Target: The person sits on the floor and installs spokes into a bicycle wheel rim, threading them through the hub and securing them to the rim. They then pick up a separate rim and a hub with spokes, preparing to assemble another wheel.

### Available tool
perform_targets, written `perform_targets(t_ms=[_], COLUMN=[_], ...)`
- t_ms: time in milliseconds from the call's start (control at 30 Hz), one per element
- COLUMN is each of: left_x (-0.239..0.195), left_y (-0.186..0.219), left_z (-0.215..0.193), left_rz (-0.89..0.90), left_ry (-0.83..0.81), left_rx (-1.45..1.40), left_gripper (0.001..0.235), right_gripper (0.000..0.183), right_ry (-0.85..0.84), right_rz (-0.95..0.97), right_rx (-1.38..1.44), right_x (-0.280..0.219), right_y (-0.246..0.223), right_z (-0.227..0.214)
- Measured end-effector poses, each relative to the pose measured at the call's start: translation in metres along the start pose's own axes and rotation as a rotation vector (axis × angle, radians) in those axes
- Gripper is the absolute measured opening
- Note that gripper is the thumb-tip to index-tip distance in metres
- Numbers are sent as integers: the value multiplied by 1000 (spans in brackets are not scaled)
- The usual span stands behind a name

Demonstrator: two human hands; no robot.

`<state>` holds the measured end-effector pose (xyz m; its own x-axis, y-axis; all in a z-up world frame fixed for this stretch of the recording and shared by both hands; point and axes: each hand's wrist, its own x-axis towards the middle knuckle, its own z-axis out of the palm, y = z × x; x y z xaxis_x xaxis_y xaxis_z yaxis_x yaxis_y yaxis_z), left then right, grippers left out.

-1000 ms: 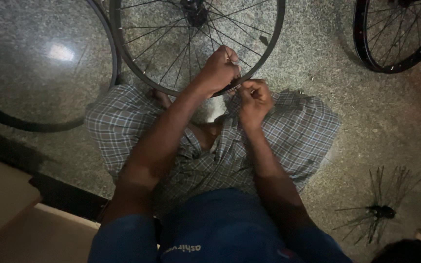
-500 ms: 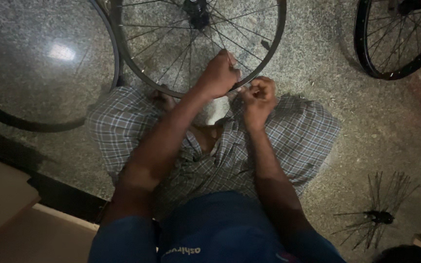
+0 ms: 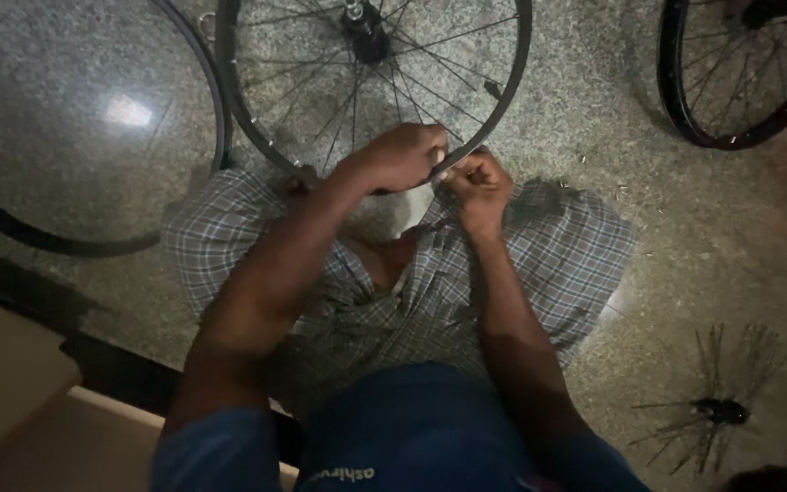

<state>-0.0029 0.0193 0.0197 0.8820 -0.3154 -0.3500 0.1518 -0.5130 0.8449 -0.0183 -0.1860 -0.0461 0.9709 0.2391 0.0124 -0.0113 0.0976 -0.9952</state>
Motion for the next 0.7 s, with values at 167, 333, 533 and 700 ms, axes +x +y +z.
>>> perform_targets(t_ms=[167,333,533,700], left_x=[2,10,13,9], left_y=[6,-14,-18,-18], left_z=[15,9,26,12], left_rz=[11,184,209,299], left_ry=[169,61,228,107], left_rx=[213,-85,106,-91], left_gripper=[30,23,29,25], right_gripper=[17,20,20,18], right_ry=[-17,-41,-75,-48], right_rz=[102,-103,71,-29], right_rx=[27,-100,-15,-109], right_x=[-4,-5,-2,-5], right_y=[-3,5,-2,3], right_z=[-10,-8,-15,-13])
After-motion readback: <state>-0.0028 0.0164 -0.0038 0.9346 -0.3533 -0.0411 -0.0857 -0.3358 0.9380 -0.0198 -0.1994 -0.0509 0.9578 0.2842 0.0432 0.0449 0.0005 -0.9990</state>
